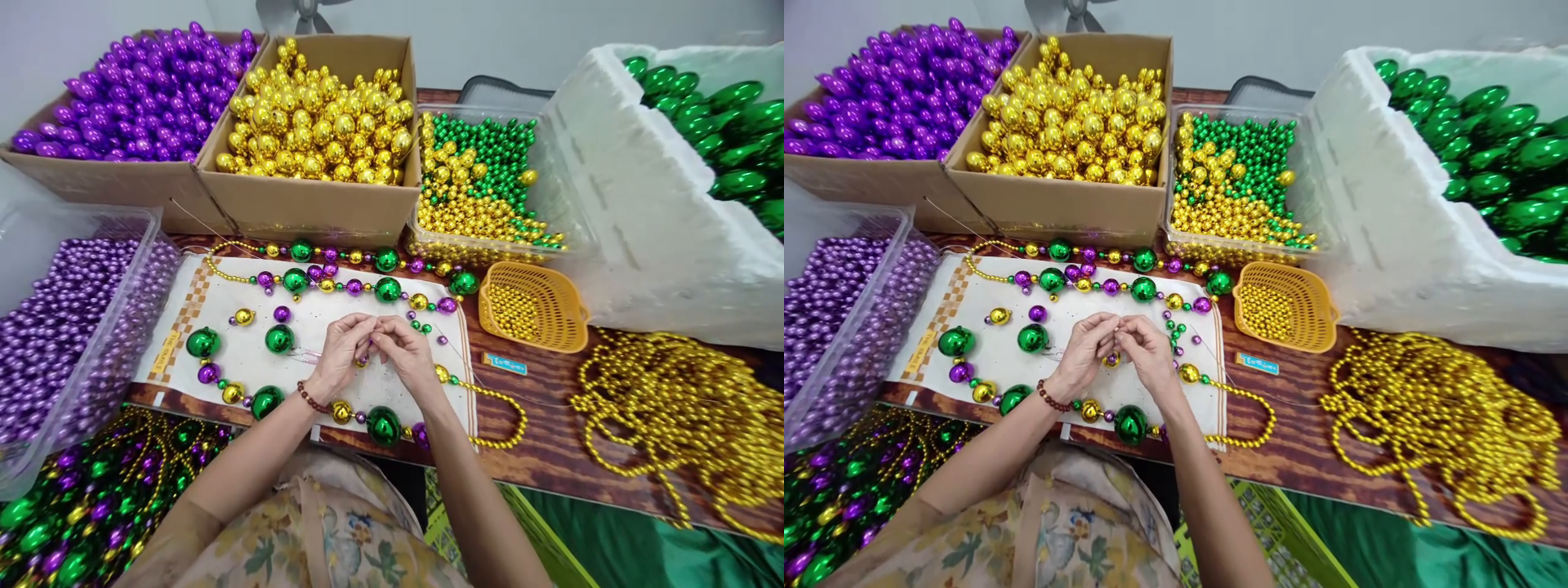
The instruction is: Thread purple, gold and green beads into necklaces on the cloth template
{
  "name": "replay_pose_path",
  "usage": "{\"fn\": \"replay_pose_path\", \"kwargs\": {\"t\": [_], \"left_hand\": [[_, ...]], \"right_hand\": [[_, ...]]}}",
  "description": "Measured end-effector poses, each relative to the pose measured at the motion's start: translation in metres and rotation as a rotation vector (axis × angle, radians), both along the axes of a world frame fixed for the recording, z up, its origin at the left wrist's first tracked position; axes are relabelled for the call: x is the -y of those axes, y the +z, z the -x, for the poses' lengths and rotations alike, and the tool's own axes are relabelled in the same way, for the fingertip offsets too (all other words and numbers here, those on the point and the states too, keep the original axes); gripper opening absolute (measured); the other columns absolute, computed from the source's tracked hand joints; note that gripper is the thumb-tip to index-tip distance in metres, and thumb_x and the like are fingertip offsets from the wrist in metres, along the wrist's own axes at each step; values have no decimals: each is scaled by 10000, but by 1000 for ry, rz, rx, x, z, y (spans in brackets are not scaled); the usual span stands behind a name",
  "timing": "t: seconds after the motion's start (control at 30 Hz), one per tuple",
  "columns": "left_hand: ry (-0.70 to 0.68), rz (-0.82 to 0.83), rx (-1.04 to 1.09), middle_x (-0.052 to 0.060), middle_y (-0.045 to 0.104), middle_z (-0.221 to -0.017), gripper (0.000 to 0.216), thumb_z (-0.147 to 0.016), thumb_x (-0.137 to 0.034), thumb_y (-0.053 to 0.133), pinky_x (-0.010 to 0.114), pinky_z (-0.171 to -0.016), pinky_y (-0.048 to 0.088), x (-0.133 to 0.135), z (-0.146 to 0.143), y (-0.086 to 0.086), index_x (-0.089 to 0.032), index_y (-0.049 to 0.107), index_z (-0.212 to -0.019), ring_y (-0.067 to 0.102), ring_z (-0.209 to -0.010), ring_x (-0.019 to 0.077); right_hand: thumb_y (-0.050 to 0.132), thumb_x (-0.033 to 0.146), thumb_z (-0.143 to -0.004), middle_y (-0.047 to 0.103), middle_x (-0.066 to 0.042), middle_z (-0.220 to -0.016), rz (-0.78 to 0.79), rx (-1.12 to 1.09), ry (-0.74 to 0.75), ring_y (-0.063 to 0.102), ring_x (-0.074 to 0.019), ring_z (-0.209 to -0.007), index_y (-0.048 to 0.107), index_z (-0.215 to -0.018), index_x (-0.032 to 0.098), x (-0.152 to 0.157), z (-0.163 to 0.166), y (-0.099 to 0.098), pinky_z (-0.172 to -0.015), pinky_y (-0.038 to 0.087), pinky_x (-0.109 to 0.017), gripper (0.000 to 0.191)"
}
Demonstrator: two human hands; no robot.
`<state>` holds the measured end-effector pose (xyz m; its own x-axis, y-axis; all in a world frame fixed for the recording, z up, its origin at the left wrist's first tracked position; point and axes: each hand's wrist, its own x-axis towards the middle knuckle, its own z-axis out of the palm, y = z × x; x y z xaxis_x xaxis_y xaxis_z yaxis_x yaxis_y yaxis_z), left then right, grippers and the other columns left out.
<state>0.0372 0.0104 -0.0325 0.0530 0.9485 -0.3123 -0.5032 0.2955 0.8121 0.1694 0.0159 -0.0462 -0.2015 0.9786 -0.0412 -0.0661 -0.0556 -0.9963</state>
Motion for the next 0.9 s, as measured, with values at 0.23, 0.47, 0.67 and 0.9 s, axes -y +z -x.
{"fn": "replay_pose_path", "kwargs": {"t": [0.23, 0.47, 0.67, 0.9], "left_hand": [[-154, -173, -335, 8, 580, -745, 223, -722, -368, 795, 207, -468, 282, -10, 11, 2, -158, 732, -682, 404, -533, 51], [-339, -198, -331, 20, 607, -777, 266, -746, -398, 776, 208, -485, 332, -17, 8, 7, -151, 695, -694, 448, -534, 60], [-358, -219, -333, -9, 574, -620, 249, -772, -390, 760, 206, -535, 375, -19, 9, 6, -150, 695, -762, 478, -556, 82], [-152, -155, -256, -17, 596, -606, 255, -713, -380, 806, 205, -520, 396, -14, -1, -8, -156, 694, -759, 503, -526, 78]], "right_hand": [[692, 364, -876, 707, -39, -1006, -270, 285, 44, 605, -113, -590, 755, -1009, 256, -16, -51, 31, -532, 485, -261, 183], [601, 317, -942, 702, -53, -809, -590, 637, 266, 638, -183, -747, 776, -884, 256, -31, -51, 30, -659, 476, -290, 195], [674, 391, -870, 601, 6, -601, -213, 358, 152, 549, -134, -560, 686, -727, 209, -28, -61, 24, -549, 405, -251, 231], [818, 467, -672, 711, 5, -740, 260, -271, -120, 460, -64, -403, 625, -738, 205, -9, -39, 12, -413, 360, -216, 332]]}}
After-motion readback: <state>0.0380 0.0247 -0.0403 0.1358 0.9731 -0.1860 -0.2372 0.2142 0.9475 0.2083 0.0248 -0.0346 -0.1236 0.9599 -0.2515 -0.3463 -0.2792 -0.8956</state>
